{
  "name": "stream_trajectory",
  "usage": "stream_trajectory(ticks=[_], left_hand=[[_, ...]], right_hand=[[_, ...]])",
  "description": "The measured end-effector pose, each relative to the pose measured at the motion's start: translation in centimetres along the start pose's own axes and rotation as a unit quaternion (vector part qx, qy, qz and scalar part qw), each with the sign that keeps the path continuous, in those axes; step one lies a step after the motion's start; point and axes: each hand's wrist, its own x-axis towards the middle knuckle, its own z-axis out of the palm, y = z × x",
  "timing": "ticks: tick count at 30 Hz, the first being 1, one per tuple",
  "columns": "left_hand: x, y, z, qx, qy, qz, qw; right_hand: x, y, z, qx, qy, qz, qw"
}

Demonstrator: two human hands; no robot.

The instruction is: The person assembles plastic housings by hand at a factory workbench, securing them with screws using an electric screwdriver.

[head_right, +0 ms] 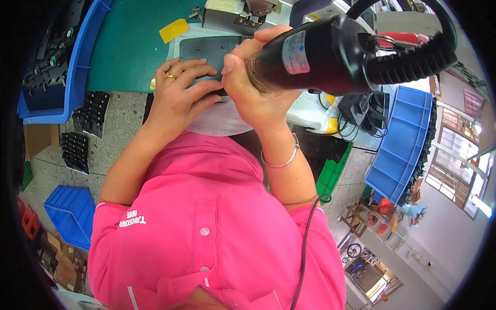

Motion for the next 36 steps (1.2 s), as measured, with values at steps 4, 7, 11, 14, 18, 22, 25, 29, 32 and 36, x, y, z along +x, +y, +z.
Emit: stream_trajectory(ticks=[4, 7, 11, 14, 18, 22, 25, 29, 32, 36], left_hand=[[1.2, -0.3, -0.5, -0.008, -0.024, -0.028, 0.999], [2.3, -0.6, -1.9, 0.044, -0.038, -0.05, 0.997], [2.7, -1.5, -2.0, 0.085, -0.068, -0.06, 0.992], [2.8, -1.1, -3.2, 0.087, -0.115, -0.038, 0.989], [1.7, -0.3, -5.8, 0.012, -0.162, -0.061, 0.985], [1.0, -0.7, -9.4, -0.022, -0.1, -0.109, 0.989], [1.7, -1.9, -11.3, -0.015, 0.004, -0.14, 0.99], [4.2, -1.8, -12.8, -0.008, 0.068, -0.17, 0.983], [4.9, -2.1, -12.6, 0.028, 0.087, -0.205, 0.974], [4.9, -3.2, -10.9, 0.045, 0.081, -0.264, 0.96]], right_hand=[[0.6, 0.7, 0.7, 0.048, 0.052, 0.013, 0.997], [0.7, 0.2, 0.2, 0.089, 0.074, 0.05, 0.992], [0.1, -1.7, -0.9, 0.178, 0.169, 0.001, 0.969], [0.1, -2.8, -2.6, 0.177, 0.199, -0.013, 0.964], [-0.3, -3.4, -3.9, 0.194, 0.227, -0.007, 0.954], [-0.5, -3.5, -4.5, 0.189, 0.23, -0.027, 0.954], [-0.1, -3.1, -4.5, 0.176, 0.222, -0.013, 0.959], [0.4, -2.4, -4.3, 0.188, 0.205, -0.005, 0.961], [0.2, -2.3, -4.3, 0.191, 0.191, -0.014, 0.963], [-0.1, -2.1, -4.4, 0.173, 0.193, -0.011, 0.966]])
